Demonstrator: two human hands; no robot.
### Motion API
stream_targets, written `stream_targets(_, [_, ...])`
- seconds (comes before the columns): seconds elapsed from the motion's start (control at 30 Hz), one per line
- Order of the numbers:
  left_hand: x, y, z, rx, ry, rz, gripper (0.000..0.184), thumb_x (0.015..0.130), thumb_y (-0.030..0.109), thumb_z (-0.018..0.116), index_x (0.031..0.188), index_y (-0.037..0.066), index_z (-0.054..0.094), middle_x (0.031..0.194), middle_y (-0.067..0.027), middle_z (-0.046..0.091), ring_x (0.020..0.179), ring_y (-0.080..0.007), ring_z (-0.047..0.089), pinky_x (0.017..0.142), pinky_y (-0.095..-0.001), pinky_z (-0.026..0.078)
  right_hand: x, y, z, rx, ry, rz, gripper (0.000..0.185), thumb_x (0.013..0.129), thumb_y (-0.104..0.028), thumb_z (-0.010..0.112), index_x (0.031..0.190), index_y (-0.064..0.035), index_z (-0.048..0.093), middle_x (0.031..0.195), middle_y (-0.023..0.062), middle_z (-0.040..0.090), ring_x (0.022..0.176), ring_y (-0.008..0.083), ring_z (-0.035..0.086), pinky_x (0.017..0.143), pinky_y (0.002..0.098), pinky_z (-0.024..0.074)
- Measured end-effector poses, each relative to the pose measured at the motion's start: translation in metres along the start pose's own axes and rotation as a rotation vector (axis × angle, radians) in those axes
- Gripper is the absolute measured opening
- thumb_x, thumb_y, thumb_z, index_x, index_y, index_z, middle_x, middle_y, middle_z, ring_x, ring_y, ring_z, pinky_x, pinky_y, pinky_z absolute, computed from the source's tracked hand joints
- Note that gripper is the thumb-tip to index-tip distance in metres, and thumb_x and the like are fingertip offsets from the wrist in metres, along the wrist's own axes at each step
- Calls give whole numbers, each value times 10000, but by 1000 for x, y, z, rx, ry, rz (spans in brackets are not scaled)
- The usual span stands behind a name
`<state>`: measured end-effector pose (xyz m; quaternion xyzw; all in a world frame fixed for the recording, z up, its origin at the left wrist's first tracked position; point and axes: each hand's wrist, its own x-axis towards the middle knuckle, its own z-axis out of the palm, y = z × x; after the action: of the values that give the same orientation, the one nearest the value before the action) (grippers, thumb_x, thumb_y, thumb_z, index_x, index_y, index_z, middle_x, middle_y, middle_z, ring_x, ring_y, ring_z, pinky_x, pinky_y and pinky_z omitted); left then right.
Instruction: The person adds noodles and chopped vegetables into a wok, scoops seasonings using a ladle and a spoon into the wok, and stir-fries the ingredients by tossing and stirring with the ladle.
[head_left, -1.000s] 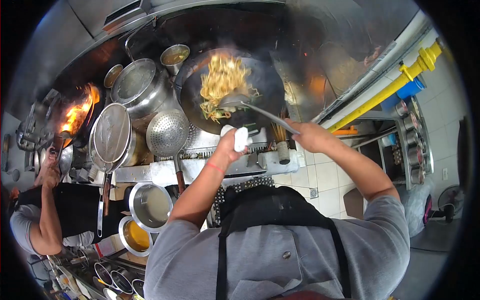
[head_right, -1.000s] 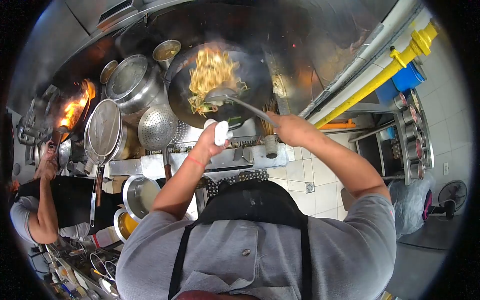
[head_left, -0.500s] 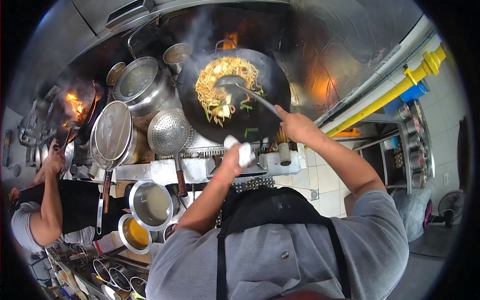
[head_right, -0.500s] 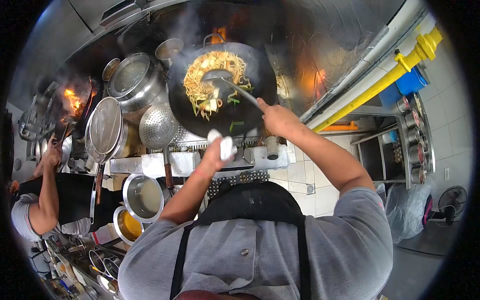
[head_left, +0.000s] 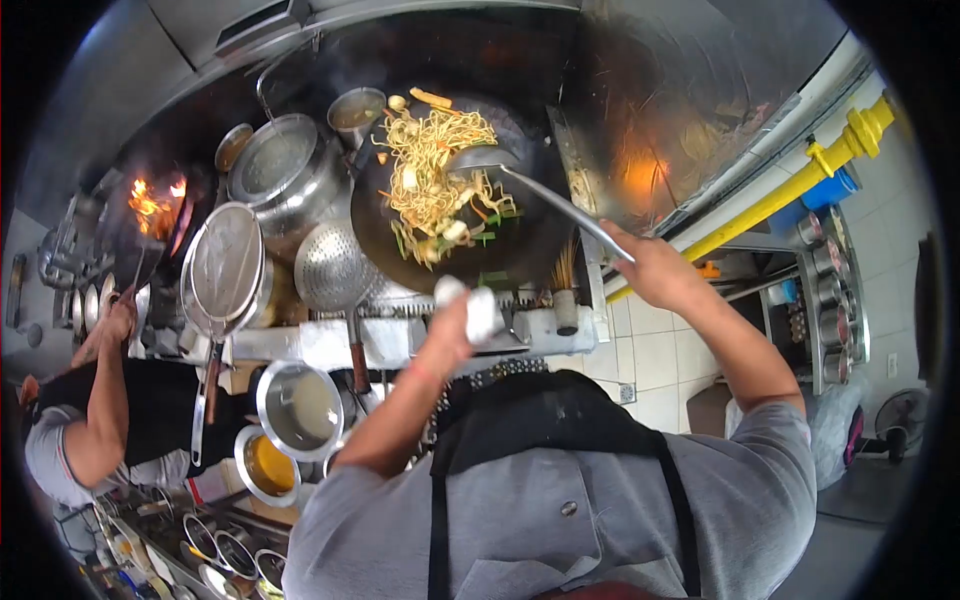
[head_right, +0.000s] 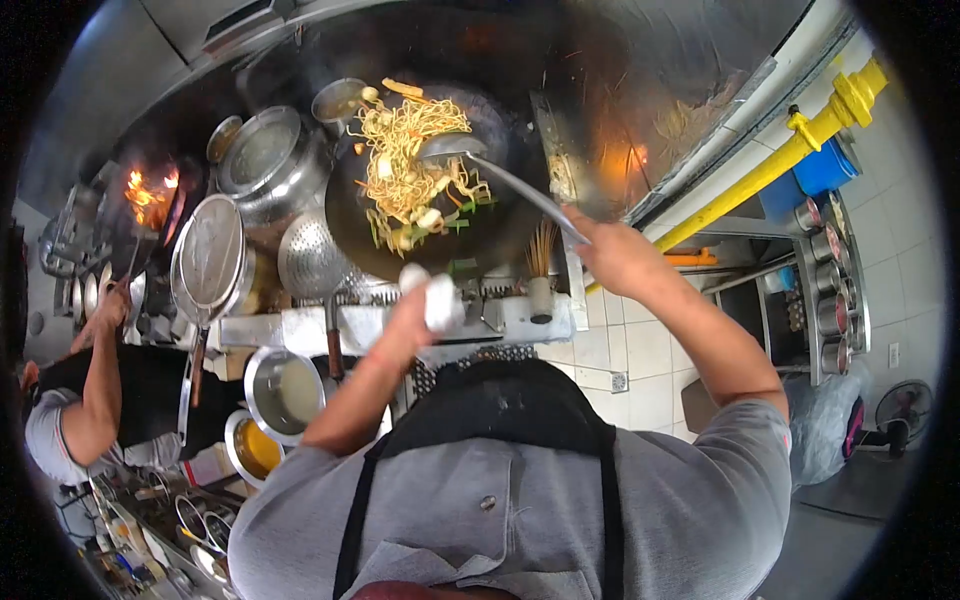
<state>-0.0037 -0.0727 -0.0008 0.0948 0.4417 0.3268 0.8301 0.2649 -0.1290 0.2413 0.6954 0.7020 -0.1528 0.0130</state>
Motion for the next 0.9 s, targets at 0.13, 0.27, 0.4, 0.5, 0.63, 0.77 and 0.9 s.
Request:
stream_targets(0.13, [24, 57, 32, 103, 7, 6, 205, 938, 312, 415, 881, 216, 587, 769, 42, 620, 683, -152, 579, 537, -314, 438, -29, 33, -2, 33, -69, -15, 575, 885, -162, 563, 1420, -151, 353, 1020, 226, 637, 944, 410, 602, 841, 451, 481])
stream_targets(0.27, [60, 52, 31, 106, 9, 28, 204, 926, 347, 448, 851, 219, 588, 747, 41, 611, 671, -156, 586, 509, -306, 439, -1, 40, 17, 759, -293, 233, 574, 875, -166, 555, 1411, -104, 360, 1031, 243, 631, 880, 418, 621, 802, 449, 497])
stream_targets(0.4, [24, 41, 37, 22, 42, 61, 235, 900, 439, 510, 841, 225, 586, 709, 37, 603, 661, -164, 593, 495, -287, 438, 62, 60, 111, 346, 157, -159, 523, 907, -120, 528, 1399, -48, 368, 1206, 166, 605, 892, 348, 658, 829, 379, 510])
stream_targets(0.5, [-59, 2, -10, -14, -155, 155, 343, 838, 444, 639, 1012, 152, 591, 855, -55, 633, 811, -234, 642, 642, -411, 543, 53, 39, 124, 555, 125, -308, 556, 896, -91, 560, 1414, -74, 361, 1088, 133, 648, 835, 284, 655, 785, 359, 512])
stream_targets(0.63, [-189, -80, -72, -286, -163, 386, 460, 803, 297, 703, 1164, 74, 524, 1045, -135, 612, 1081, -343, 570, 933, -562, 458, -4, -64, 77, 1039, -625, -135, 600, 891, -63, 590, 1438, -133, 352, 647, -18, 451, 448, 55, 410, 383, 239, 350])
stream_targets(0.77, [-277, -123, -124, -530, -53, 507, 493, 776, 196, 674, 1212, 49, 499, 1147, -140, 585, 1124, -337, 540, 954, -559, 449, -19, -197, 131, 976, -1042, -266, 615, 885, -72, 595, 1441, -150, 346, 628, -12, 441, 424, 70, 407, 344, 239, 323])
stream_targets(0.9, [-370, -131, -144, -802, -154, 750, 522, 809, 155, 585, 1274, -2, 405, 1252, -177, 543, 1165, -381, 522, 961, -541, 453, -43, -358, 219, 740, -1086, -536, 572, 870, -56, 579, 1409, -92, 393, 608, 4, 467, 392, 85, 424, 325, 257, 330])
